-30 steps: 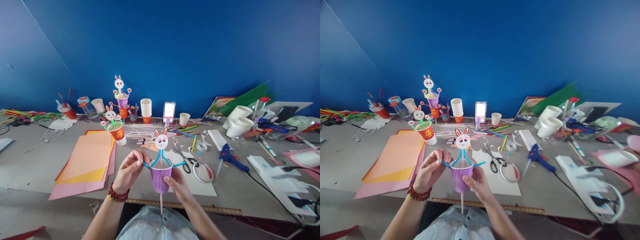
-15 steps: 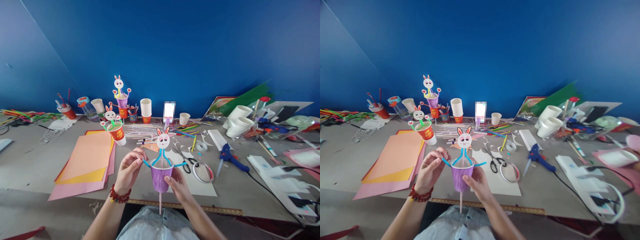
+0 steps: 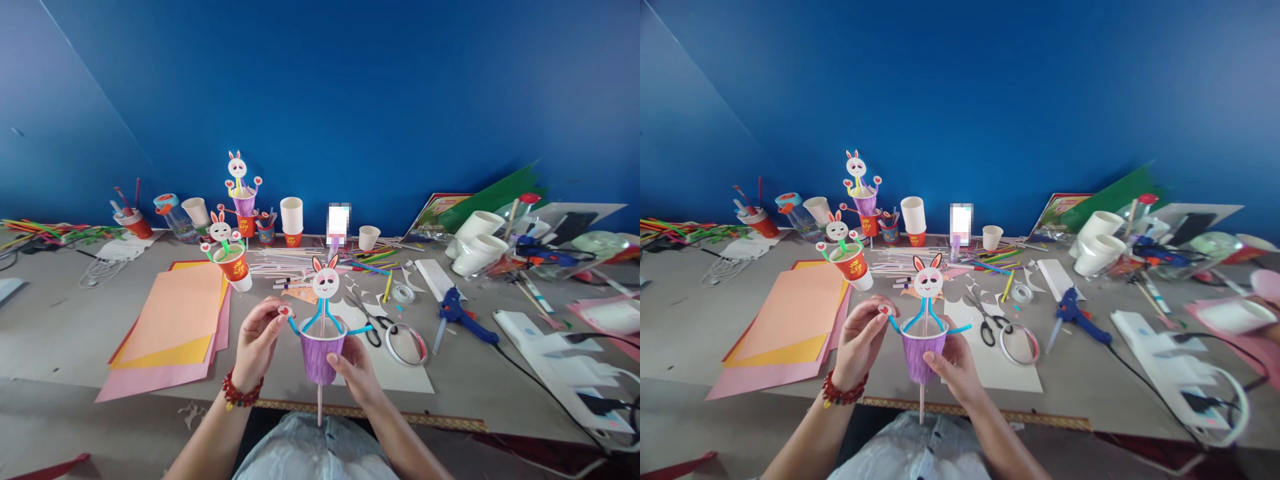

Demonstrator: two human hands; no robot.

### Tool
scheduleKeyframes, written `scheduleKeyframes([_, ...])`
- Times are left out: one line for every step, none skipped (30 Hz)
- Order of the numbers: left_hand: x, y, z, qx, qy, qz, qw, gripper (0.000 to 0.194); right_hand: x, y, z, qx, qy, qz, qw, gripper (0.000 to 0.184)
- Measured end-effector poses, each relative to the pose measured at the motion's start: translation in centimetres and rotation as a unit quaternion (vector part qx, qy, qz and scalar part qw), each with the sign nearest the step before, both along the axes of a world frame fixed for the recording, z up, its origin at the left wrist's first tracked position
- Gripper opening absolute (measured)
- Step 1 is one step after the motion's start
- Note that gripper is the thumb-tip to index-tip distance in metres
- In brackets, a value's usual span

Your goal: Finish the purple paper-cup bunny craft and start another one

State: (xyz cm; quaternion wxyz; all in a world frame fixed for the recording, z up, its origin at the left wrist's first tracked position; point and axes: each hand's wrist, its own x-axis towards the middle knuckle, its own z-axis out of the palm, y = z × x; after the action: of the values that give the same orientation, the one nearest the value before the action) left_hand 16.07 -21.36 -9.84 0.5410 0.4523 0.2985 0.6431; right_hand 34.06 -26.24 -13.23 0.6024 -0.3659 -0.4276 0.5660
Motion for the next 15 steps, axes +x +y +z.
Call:
scheduleKeyframes([0.01, -0.03, -0.06, -0.003, 0.003, 0.002, 1.0, 0.012, 0.0, -0.01, -0.02, -0.001, 0.0, -0.002, 1.0, 0.041])
scheduleKeyframes([0.02, -0.05, -0.12, -0.005, 0.006, 0.002, 1.0, 0.012, 0.0, -0.01, -0.01, -0.003, 0.001, -0.002, 1.0, 0.042])
scheduleKeyframes([0.02, -0.07, -0.18, -0.006, 0.009, 0.001, 1.0, 0.013, 0.0, -0.01, 0.0, -0.003, 0.001, -0.002, 1.0, 0.042])
scheduleKeyframes([0.03, -0.08, -0.25, -0.008, 0.008, 0.0, 1.0, 0.014, 0.0, 0.0, 0.03, -0.002, 0.001, -0.002, 1.0, 0.042])
scheduleKeyframes([0.04, -0.08, -0.31, -0.01, 0.007, 0.001, 1.0, 0.015, 0.0, 0.0, 0.06, -0.001, 0.0, -0.002, 1.0, 0.041])
scheduleKeyframes([0.05, -0.07, -0.38, -0.013, 0.006, 0.002, 1.0, 0.016, 0.01, -0.01, 0.09, 0.0, -0.001, -0.002, 1.0, 0.04])
scheduleKeyframes([0.06, -0.05, -0.44, -0.017, 0.005, 0.005, 1.0, 0.017, 0.02, -0.01, 0.1, 0.002, -0.001, -0.002, 1.0, 0.039])
scheduleKeyframes([0.07, -0.04, -0.48, -0.02, 0.005, 0.008, 1.0, 0.018, 0.03, -0.01, 0.1, 0.005, -0.001, -0.002, 1.0, 0.037])
scheduleKeyframes([0.08, -0.02, -0.52, -0.021, 0.006, 0.008, 1.0, 0.021, 0.05, -0.01, 0.09, 0.007, -0.002, -0.002, 1.0, 0.037])
scheduleKeyframes([0.09, -0.01, -0.55, -0.021, 0.006, 0.003, 1.0, 0.025, 0.06, -0.01, 0.07, 0.009, -0.006, -0.001, 1.0, 0.038])
scheduleKeyframes([0.09, 0.0, -0.58, -0.02, 0.005, -0.005, 1.0, 0.03, 0.08, 0.0, 0.05, 0.01, -0.013, 0.0, 1.0, 0.04])
scheduleKeyframes([0.1, 0.01, -0.61, -0.018, 0.002, -0.013, 1.0, 0.035, 0.09, 0.01, 0.03, 0.01, -0.023, 0.002, 1.0, 0.043])
scheduleKeyframes([0.12, 0.0, -0.66, -0.017, -0.002, -0.02, 1.0, 0.038, 0.09, 0.03, 0.04, 0.008, -0.032, 0.004, 0.999, 0.046])
scheduleKeyframes([0.14, -0.02, -0.72, -0.018, -0.005, -0.024, 1.0, 0.04, 0.09, 0.06, 0.06, 0.005, -0.042, 0.007, 0.999, 0.048])
scheduleKeyframes([0.16, -0.05, -0.78, -0.019, -0.007, -0.025, 0.999, 0.039, 0.09, 0.1, 0.1, 0.001, -0.049, 0.01, 0.999, 0.048])
